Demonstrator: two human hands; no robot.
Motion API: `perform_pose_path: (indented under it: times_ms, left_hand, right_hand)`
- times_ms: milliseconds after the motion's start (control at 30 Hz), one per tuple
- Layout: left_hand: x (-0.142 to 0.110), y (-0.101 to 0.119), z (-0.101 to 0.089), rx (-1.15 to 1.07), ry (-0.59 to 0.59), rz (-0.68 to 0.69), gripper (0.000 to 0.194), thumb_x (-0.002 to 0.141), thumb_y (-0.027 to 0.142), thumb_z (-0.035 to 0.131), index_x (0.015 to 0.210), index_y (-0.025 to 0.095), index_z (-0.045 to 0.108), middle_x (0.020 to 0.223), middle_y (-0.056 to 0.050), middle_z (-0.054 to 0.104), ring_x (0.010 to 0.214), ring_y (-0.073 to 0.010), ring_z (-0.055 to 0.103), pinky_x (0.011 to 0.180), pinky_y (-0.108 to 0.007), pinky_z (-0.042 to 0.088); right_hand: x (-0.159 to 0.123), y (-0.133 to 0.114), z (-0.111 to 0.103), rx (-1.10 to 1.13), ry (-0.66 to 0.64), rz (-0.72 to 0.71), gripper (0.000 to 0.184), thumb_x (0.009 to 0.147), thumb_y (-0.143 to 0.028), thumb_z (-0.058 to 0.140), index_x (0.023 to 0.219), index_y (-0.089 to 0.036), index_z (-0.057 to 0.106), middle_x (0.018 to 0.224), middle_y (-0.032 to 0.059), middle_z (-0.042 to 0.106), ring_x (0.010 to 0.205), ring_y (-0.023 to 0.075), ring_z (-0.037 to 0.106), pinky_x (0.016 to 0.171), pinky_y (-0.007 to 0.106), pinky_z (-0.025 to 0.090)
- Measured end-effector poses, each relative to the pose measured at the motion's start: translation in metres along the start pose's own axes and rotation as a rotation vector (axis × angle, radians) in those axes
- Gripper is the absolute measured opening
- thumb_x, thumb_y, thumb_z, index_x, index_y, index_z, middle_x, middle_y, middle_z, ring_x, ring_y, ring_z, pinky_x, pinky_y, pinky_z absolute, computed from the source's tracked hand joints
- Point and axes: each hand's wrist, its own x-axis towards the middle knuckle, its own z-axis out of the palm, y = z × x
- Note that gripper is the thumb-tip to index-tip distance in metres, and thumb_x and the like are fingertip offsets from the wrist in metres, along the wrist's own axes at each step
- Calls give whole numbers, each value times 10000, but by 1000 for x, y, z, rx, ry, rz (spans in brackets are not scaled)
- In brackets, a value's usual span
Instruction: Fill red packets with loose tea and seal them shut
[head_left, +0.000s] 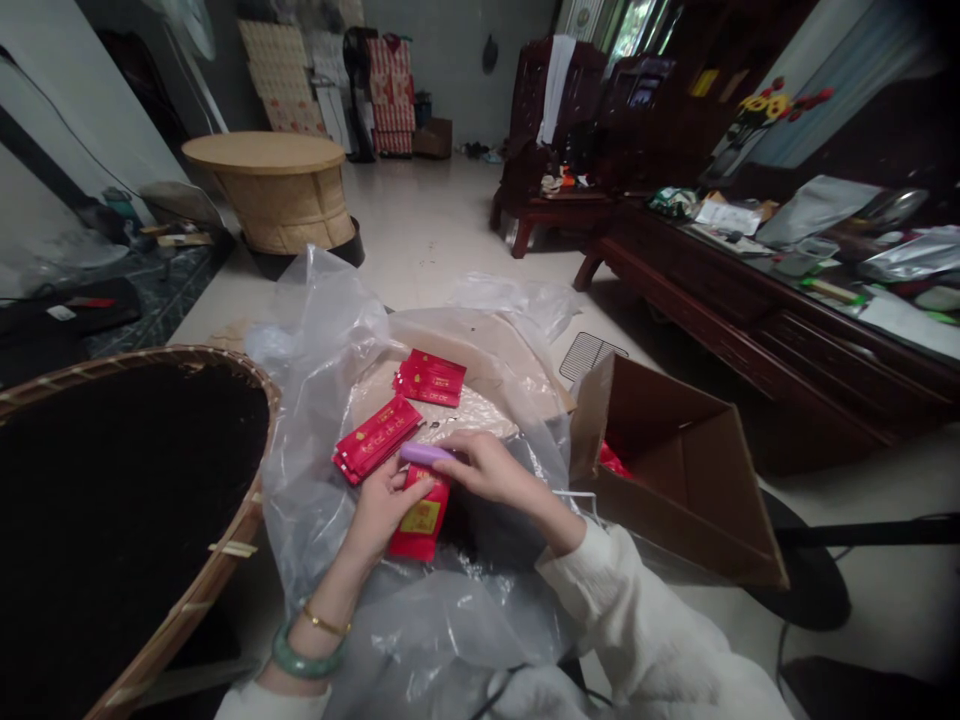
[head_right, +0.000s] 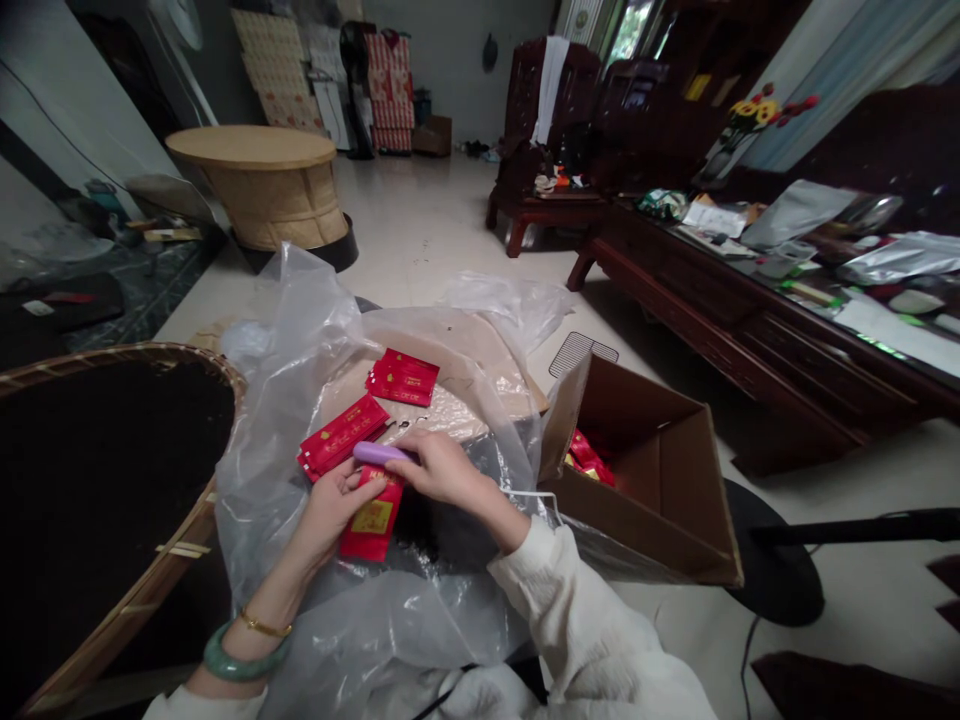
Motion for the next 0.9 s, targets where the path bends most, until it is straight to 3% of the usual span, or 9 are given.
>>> perform_pose_path:
  times_ms: [100, 267, 467, 600, 700, 800, 900]
  left_hand:
    - [0, -2, -2, -50, -22, -56, 816, 502, 349, 902, 1227, 121, 604, 972, -118, 755, 872, -280, 723, 772, -354, 583]
    - [0, 0, -3, -67, 26, -42, 740, 469, 361, 916, 1123, 119, 670, 957, -117, 759, 859, -287, 727, 792, -373, 593]
    - [-2, 2, 1, -17, 4, -19, 727, 497, 406, 899, 1123, 122, 665, 907, -101, 761, 839, -270, 728, 763, -342, 585]
    - [3, 4, 2, 8, 45, 19, 616, 483, 427, 895, 975, 117, 693, 844, -95, 758, 781, -255, 725, 739, -327, 579]
    - [10, 10, 0, -18, 146, 51, 634, 394, 435, 914, 900, 129, 685, 793, -71, 751, 702, -233, 712, 662, -306, 573]
    - [14, 20, -6, -95, 244, 111, 635, 384, 476, 910, 867, 133, 681, 745, -48, 738, 644, -193, 689, 612, -265, 551]
    - [15, 27, -12, -141, 302, 156, 578, 399, 497, 902, 790, 131, 685, 713, -35, 725, 601, -161, 658, 576, -239, 530]
  right_hand:
    - [0, 6, -9, 150, 21, 51, 263, 904, -347, 597, 1065, -173, 711, 967, 52, 722, 838, 194, 639, 728, 275, 454]
    - [-4, 14, -24, 211, 64, 131, 362, 866, -398, 643, 1140, -167, 686, 1096, 77, 708, 929, 219, 644, 798, 318, 485]
    - [-3, 5, -7, 70, 0, 5, 222, 892, -320, 635, 1035, -177, 727, 930, 51, 718, 859, 201, 631, 767, 290, 451]
    - [-1, 5, -4, 122, 13, 20, 252, 885, -333, 647, 1067, -179, 730, 945, 47, 718, 846, 195, 638, 754, 277, 453]
    - [2, 22, -15, 118, 98, 95, 372, 869, -384, 664, 1182, -183, 685, 1062, 69, 709, 892, 215, 644, 770, 297, 470]
    - [7, 51, -29, -135, 216, 251, 420, 863, -349, 669, 1225, -136, 649, 1113, 129, 682, 954, 255, 625, 823, 343, 462]
    - [10, 76, -33, -350, 214, 399, 415, 862, -279, 658, 1233, -95, 626, 1119, 177, 658, 985, 281, 604, 849, 368, 451]
